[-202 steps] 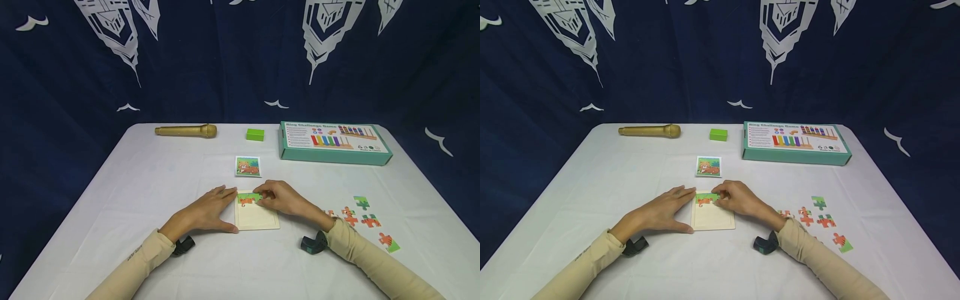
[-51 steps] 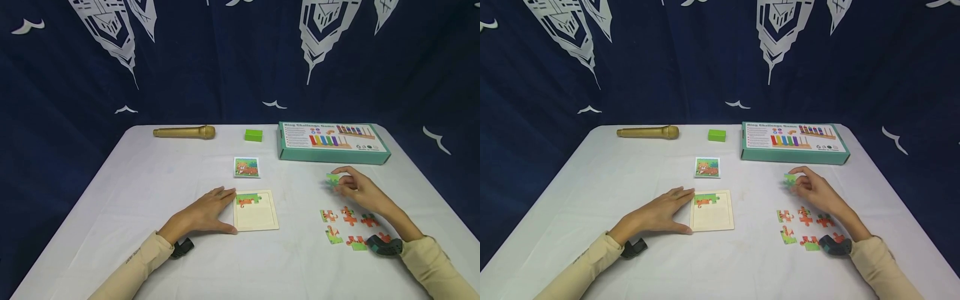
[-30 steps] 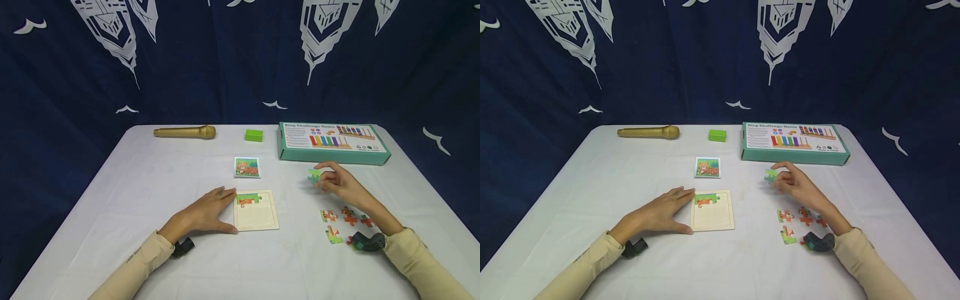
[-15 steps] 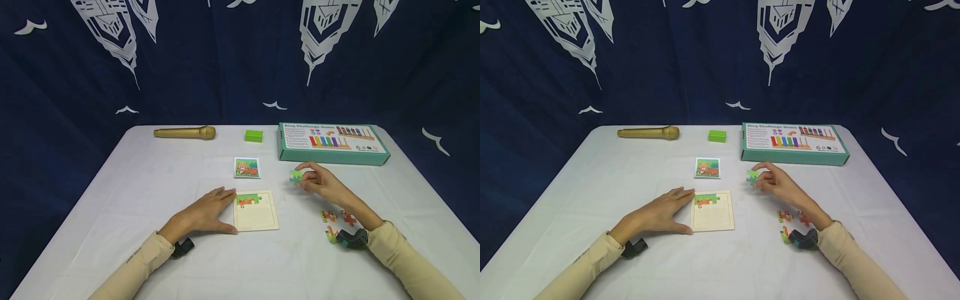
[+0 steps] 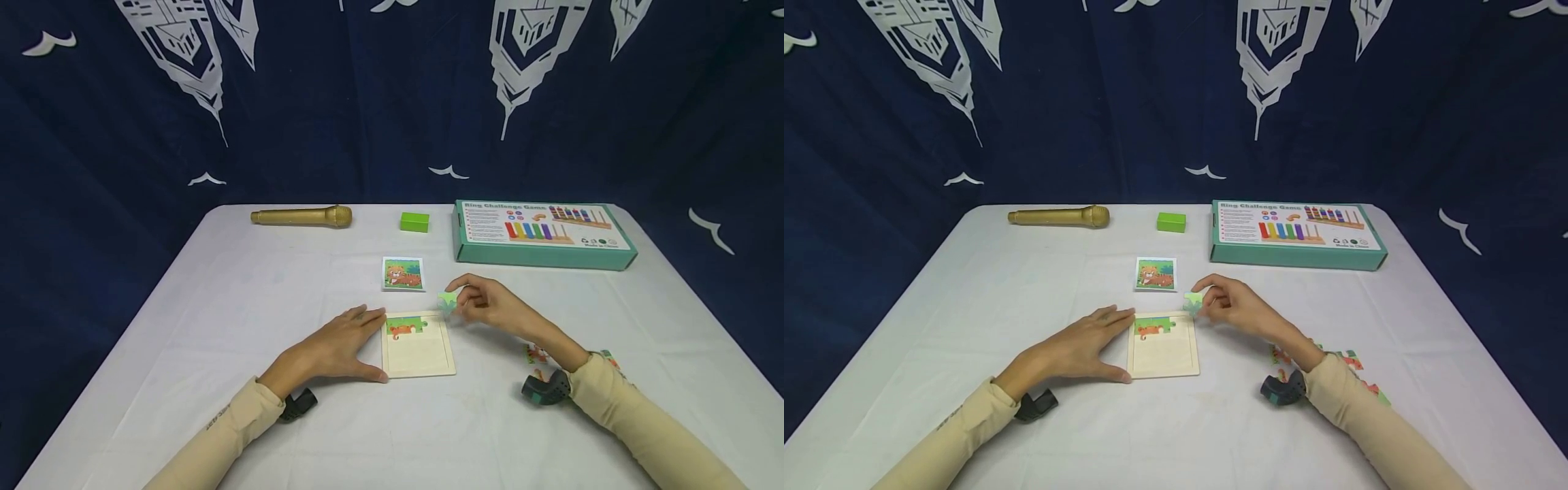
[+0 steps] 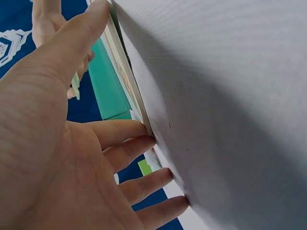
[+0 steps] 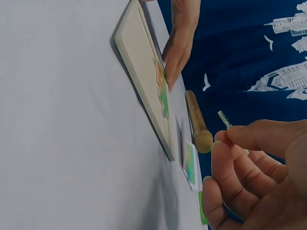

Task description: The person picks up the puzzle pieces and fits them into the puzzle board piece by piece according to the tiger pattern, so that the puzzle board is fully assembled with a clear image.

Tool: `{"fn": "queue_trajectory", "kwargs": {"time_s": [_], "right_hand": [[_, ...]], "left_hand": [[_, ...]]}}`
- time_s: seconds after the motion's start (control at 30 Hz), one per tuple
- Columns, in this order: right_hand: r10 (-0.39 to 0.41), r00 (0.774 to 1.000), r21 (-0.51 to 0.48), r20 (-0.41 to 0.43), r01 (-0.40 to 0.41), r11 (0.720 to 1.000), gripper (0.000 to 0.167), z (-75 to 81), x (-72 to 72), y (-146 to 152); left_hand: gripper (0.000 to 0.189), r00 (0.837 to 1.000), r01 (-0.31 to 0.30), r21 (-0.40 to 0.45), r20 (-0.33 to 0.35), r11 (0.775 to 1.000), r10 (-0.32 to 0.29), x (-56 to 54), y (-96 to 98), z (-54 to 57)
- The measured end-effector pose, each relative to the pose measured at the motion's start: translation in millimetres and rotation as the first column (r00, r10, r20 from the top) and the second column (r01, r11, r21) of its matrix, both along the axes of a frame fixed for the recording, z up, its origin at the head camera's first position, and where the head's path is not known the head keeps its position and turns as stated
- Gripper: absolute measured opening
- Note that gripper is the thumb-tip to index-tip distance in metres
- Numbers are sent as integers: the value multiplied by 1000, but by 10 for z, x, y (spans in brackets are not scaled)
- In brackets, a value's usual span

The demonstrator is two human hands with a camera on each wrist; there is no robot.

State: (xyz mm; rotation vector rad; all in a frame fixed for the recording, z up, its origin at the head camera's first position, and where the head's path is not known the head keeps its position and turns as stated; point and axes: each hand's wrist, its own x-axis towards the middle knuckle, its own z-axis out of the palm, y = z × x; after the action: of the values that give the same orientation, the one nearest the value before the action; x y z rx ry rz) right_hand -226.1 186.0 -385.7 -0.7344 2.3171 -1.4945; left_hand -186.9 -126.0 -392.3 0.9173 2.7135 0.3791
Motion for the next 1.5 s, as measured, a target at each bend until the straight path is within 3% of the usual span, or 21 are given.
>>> {"fn": "queue_trajectory", "kwargs": {"time_s": [0.23,0.77,1.5], "right_hand": [[11,999,38,-41,-9,999,32,-83,-11,-132],[55,998,111,-26,-52,992,27,-202,2,-212],[54,990,269,-130,-18,963,25,-144,14,-295]], "left_hand": [[105,1000,1,1,4,1000,-1,-4,-3,-11],[104,1000,-4,1,4,1000,4,0,-1,-1],[104,1000,2,-4,7,1000,-1,-2,1,3]]}}
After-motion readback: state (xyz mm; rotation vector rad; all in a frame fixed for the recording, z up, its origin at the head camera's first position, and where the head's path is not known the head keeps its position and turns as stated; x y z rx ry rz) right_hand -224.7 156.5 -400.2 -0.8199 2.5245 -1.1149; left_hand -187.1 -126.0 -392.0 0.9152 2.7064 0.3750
